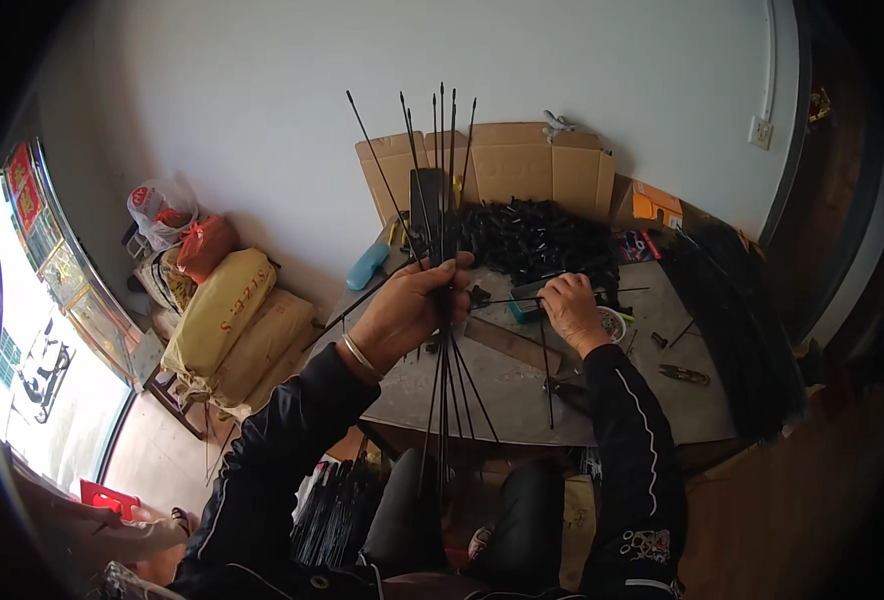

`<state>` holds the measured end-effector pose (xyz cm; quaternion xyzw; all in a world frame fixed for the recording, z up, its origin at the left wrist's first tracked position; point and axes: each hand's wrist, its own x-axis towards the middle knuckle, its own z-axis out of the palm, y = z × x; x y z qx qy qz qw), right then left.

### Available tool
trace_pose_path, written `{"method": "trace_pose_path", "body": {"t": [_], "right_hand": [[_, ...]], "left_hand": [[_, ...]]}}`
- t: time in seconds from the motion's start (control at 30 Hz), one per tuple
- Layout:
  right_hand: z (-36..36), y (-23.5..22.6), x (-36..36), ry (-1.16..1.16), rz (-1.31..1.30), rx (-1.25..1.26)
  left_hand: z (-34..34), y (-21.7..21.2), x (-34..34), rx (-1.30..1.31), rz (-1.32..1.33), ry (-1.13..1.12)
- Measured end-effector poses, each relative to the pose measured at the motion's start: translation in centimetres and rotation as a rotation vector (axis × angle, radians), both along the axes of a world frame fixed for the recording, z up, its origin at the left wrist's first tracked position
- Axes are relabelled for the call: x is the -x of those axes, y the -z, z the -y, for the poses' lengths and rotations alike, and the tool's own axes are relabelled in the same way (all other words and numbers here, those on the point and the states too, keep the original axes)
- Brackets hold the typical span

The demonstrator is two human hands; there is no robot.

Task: The person is assembling, aligning, and bundling multiple black cables or rods using tape and a wire cutter on a workbench.

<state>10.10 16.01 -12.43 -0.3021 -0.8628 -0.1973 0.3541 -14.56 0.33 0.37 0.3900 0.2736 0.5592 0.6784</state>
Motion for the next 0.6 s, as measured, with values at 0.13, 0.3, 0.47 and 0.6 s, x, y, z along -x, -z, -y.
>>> {"method": "trace_pose_path", "body": {"t": [0.13,0.3,0.47,0.6], "right_hand": [[0.7,-5.2,0.8,-0.032,-0.033,0.008],[3.7,-12.7,1.3,-0.019,-0.429,0.779],[11.4,-16.3,6.3,-0.385,-0.726,1.423],[12.6,-16.3,6.1,-0.348,-0.637,1.319]], "left_hand": [[0.8,-0.8,-0.1,0.043,0.013,-0.094],[0.5,-0.8,-1.0,0.04,-0.006,-0.137],[0.6,0.4,-2.1,0.025,-0.013,-0.125],[1.7,0.1,-3.4,0.024,0.015,-0.135]]}}
